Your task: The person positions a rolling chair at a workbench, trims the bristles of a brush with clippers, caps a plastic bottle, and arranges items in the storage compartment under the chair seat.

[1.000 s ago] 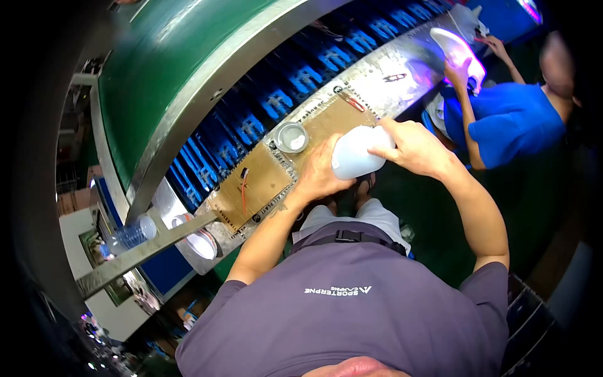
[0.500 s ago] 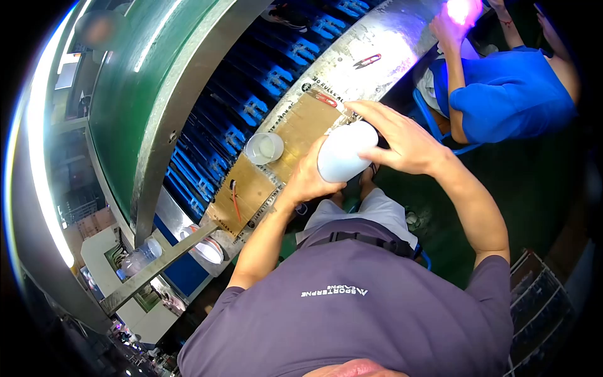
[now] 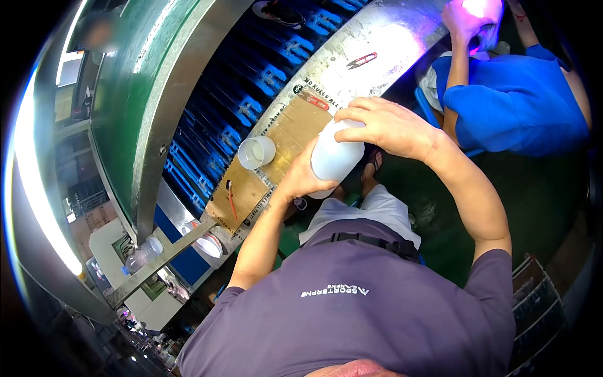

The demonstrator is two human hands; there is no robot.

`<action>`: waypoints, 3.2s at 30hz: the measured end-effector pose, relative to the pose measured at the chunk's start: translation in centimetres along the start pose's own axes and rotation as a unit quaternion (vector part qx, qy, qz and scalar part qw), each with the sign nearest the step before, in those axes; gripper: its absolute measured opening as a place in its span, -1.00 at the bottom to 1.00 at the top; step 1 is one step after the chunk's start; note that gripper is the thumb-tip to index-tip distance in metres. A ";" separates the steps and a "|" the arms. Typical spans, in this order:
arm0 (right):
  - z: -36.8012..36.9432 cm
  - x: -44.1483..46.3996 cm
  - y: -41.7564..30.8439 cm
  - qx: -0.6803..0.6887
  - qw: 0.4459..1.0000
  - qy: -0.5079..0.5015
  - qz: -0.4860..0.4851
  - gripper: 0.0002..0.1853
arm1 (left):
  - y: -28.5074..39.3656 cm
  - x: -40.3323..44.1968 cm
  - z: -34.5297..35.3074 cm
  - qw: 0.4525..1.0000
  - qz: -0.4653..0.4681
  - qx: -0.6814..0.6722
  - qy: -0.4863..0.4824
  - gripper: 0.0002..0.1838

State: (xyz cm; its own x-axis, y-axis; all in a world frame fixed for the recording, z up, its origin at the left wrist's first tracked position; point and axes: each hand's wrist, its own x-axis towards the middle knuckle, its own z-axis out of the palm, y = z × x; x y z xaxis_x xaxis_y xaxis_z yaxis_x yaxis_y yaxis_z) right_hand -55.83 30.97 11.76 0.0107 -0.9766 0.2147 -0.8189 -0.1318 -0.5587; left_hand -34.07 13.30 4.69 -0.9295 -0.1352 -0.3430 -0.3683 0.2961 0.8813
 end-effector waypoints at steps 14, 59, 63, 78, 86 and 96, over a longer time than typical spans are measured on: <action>0.1 0.5 1.3 0.164 0.904 -0.167 0.359 -0.42 | 1.6 1.9 1.3 0.990 -0.060 0.126 0.028 0.15; 16.6 -3.7 3.8 0.483 0.773 0.074 0.404 -0.13 | 0.8 6.6 0.4 0.928 -0.206 0.302 0.067 0.03; 16.1 -3.5 3.9 0.483 0.777 0.077 0.397 -0.13 | 0.8 6.7 0.3 0.926 -0.209 0.307 0.065 0.03; 16.0 -3.6 4.0 0.483 0.777 0.082 0.396 -0.17 | 2.1 6.9 0.2 0.923 -0.219 0.313 0.049 0.03; 16.3 -3.7 4.1 0.481 0.778 0.090 0.394 -0.18 | 2.6 7.1 0.1 0.920 -0.221 0.322 0.042 0.02; 15.4 -3.7 3.8 0.464 0.784 0.080 0.404 -0.15 | 2.8 7.2 -0.1 0.917 -0.235 0.321 0.032 0.01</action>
State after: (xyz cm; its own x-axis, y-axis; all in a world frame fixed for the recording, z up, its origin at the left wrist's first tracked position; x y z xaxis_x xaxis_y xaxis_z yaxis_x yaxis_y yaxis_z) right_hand -50.13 31.46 -3.52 -0.4292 -0.7814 -0.4531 0.2502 0.3791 -0.8909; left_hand -41.83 13.01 4.73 -0.6705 -0.4395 -0.5977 -0.6814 0.6834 0.2620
